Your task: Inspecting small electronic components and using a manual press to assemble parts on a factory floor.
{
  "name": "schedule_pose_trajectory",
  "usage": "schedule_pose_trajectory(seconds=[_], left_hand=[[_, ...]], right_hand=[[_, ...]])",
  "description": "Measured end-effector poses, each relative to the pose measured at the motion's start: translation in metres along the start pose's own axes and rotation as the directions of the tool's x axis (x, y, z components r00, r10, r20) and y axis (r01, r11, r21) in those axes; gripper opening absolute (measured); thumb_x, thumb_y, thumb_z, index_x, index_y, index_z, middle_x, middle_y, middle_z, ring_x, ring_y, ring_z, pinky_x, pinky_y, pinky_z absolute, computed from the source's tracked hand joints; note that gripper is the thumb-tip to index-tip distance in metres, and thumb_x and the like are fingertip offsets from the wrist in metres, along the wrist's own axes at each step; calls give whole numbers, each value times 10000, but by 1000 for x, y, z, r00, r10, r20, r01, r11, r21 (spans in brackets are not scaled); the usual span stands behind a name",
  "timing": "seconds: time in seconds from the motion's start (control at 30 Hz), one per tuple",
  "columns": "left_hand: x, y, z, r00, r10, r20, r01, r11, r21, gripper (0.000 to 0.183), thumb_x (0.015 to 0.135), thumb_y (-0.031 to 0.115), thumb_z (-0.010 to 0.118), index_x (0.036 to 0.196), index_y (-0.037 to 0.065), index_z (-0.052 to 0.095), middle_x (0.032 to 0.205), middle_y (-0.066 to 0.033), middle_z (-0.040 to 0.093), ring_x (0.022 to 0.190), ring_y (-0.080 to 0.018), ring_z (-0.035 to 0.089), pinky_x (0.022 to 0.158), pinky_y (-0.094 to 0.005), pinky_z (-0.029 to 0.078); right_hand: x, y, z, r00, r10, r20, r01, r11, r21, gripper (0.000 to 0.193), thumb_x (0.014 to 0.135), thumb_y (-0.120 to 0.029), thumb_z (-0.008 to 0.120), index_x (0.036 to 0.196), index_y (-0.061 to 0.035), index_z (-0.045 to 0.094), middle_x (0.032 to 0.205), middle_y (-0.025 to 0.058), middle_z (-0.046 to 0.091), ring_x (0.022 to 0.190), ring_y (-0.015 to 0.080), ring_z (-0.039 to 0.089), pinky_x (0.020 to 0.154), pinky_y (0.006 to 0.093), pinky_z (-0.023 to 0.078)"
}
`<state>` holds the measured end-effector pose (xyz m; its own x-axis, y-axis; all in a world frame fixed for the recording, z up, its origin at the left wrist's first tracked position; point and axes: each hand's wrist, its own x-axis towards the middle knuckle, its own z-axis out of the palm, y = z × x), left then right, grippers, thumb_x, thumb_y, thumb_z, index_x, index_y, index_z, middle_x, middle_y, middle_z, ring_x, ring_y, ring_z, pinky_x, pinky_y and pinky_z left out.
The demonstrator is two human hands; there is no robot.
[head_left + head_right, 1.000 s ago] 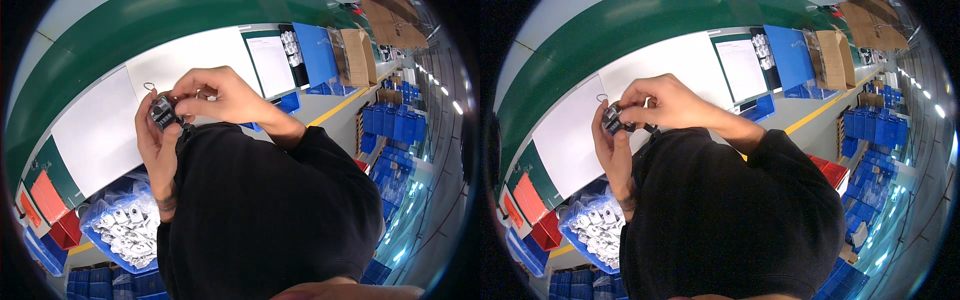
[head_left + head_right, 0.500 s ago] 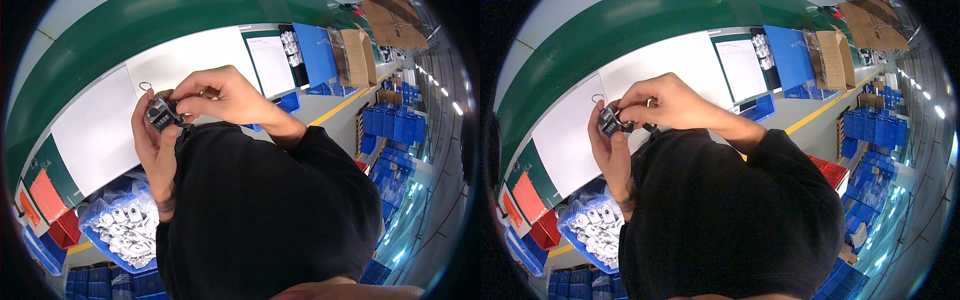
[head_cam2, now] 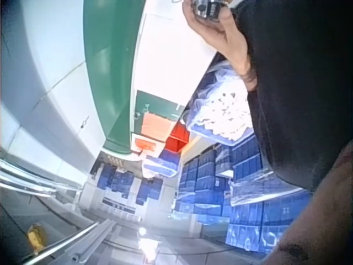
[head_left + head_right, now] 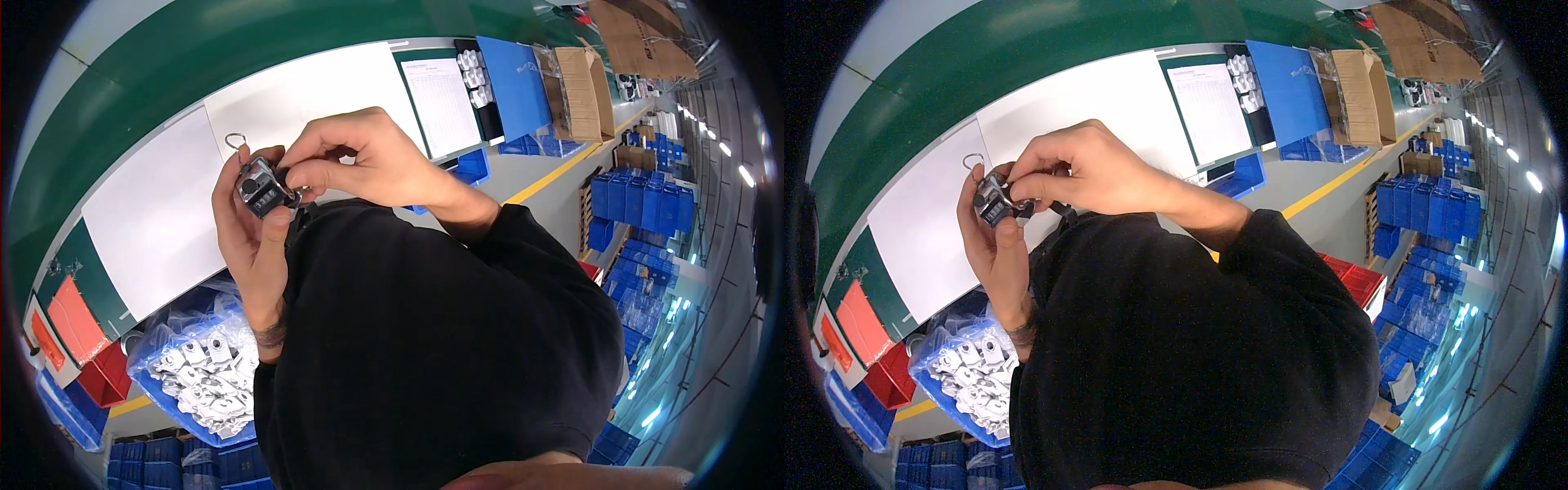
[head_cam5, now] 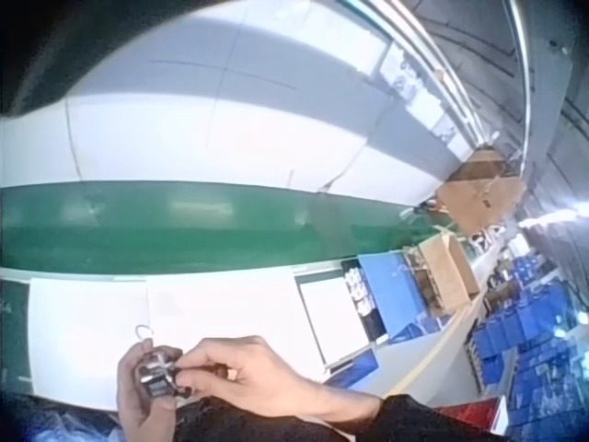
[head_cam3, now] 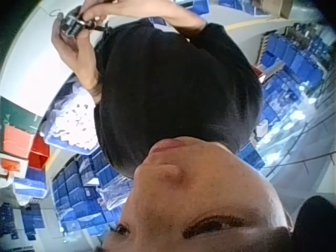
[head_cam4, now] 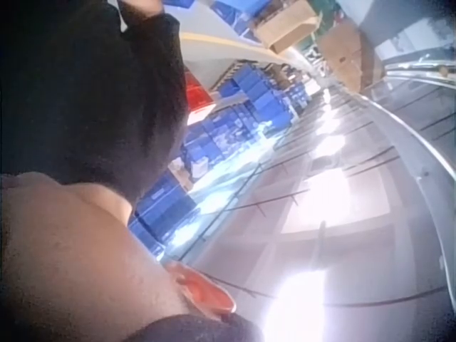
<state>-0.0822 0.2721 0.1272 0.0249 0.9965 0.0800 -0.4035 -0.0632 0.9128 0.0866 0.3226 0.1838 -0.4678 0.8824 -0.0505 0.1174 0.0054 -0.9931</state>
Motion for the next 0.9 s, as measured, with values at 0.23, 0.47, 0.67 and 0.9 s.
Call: schedule_pose_trajectory(seconds=[0.23, 0.47, 0.67, 0.9], left_hand=[[0, -1, -1, 1000, 10, 8, -10, 999, 30, 658, 898, 256, 651, 1397, -21, 325, 1264, -200, 513, 1137, -238, 537, 971, -342, 435], [-1, -3, -2, 1000, 3, 1, -3, 1000, -13, 637, 881, 221, 669, 1383, -12, 354, 1259, -203, 518, 1166, -257, 532, 993, -356, 421], [0, -2, -1, 1000, -22, -9, 22, 1000, -15, 647, 873, 205, 679, 1386, -12, 349, 1261, -206, 516, 1156, -250, 534, 991, -354, 424], [5, -7, -3, 994, -98, -42, 73, 913, -401, 489, 938, 327, 558, 1275, -1, 425, 1200, -197, 537, 1097, -249, 562, 920, -356, 475]], right_hand=[[0, 2, -1, 999, -44, 10, 44, 999, -18, 122, 863, -1, 658, 970, 56, 651, 803, 114, 686, 718, 154, 690, 644, 248, 564], [0, 3, -1, 998, -61, 12, 62, 997, -39, 120, 863, 2, 655, 971, 55, 649, 805, 116, 686, 723, 160, 695, 648, 250, 570], [0, 4, -2, 997, -76, 16, 77, 996, -46, 113, 865, 4, 651, 966, 56, 649, 808, 119, 686, 727, 165, 697, 649, 250, 575], [2, 11, 4, 989, -147, 14, 147, 975, -164, 120, 851, -49, 684, 948, 19, 664, 806, 90, 694, 715, 154, 699, 612, 232, 536]])
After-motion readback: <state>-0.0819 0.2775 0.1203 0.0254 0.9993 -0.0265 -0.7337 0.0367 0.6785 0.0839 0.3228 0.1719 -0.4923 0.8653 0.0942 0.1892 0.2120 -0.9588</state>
